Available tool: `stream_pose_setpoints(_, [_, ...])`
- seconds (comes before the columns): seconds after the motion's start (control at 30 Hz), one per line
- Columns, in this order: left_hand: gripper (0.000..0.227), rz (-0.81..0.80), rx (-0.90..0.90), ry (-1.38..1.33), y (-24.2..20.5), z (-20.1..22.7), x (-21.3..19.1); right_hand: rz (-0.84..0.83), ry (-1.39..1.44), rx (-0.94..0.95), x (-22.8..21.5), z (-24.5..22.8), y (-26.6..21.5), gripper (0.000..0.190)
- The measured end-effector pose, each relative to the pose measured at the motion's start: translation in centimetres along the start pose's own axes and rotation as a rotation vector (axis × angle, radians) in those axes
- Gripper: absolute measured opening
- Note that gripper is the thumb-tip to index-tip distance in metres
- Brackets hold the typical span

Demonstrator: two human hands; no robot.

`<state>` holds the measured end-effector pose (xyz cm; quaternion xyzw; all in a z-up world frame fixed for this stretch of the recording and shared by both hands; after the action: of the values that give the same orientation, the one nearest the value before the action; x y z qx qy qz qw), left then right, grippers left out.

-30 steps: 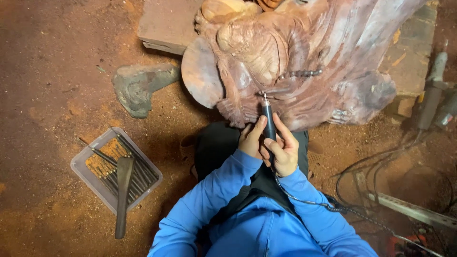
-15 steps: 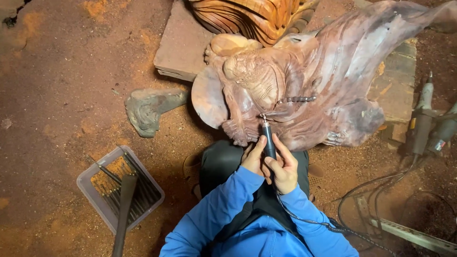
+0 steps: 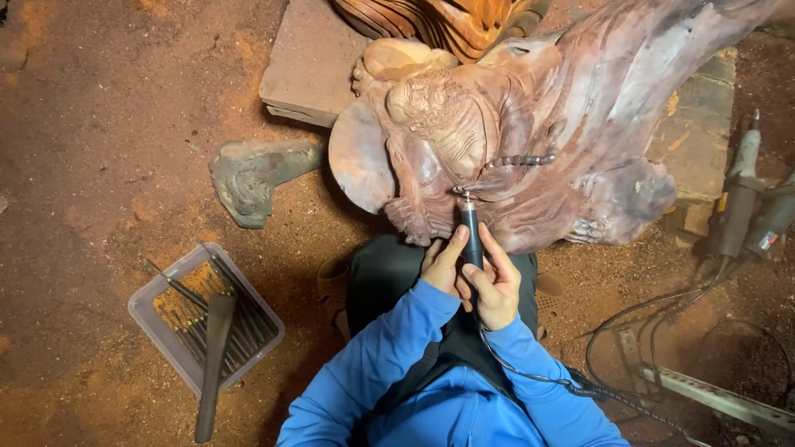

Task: Using a handheld rotary tool to carve fine details and textures into a large wooden statue

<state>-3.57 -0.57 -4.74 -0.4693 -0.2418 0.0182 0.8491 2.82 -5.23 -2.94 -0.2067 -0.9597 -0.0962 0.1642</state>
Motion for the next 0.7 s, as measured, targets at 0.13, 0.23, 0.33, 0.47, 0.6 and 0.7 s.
stream_pose_setpoints(0.13, [0.089, 0.013, 0.001, 0.009, -0.3, 0.3, 0.2, 0.009, 0.002, -0.012, 0.6, -0.5, 0.0, 0.067])
stream_pose_setpoints(0.23, [0.082, 0.02, 0.011, -0.004, 1.2, -0.9, -0.2, 0.016, 0.004, -0.021, 0.5, -0.3, -0.1, 0.067])
stream_pose_setpoints(0.33, [0.081, 0.025, 0.023, 0.011, 1.0, -0.7, 0.1, 0.026, -0.009, -0.029, 0.4, -0.2, -0.2, 0.067])
stream_pose_setpoints(0.47, [0.073, 0.016, 0.028, 0.038, 0.1, 0.3, 0.1, 0.044, 0.0, -0.04, 0.1, 0.3, -0.3, 0.067])
stream_pose_setpoints(0.6, [0.066, 0.007, 0.037, 0.064, 0.2, 0.4, 0.0, 0.055, -0.003, -0.038, 0.4, 0.2, -0.4, 0.067])
stream_pose_setpoints(0.7, [0.064, -0.002, 0.038, 0.094, 0.6, 0.2, -0.2, 0.066, -0.006, -0.045, 0.2, 0.5, -0.5, 0.067])
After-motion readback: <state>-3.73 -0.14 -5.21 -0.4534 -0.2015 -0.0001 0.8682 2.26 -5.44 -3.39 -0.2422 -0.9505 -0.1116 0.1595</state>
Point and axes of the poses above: each hand's wrist, its own y-axis towards the middle knuckle, its own x-axis out of the palm, z = x × y, the point moved 1 cm from there along y, towards the middle knuckle, and after that the axes turned 2 degrees about -x, right-handed, at the moved point
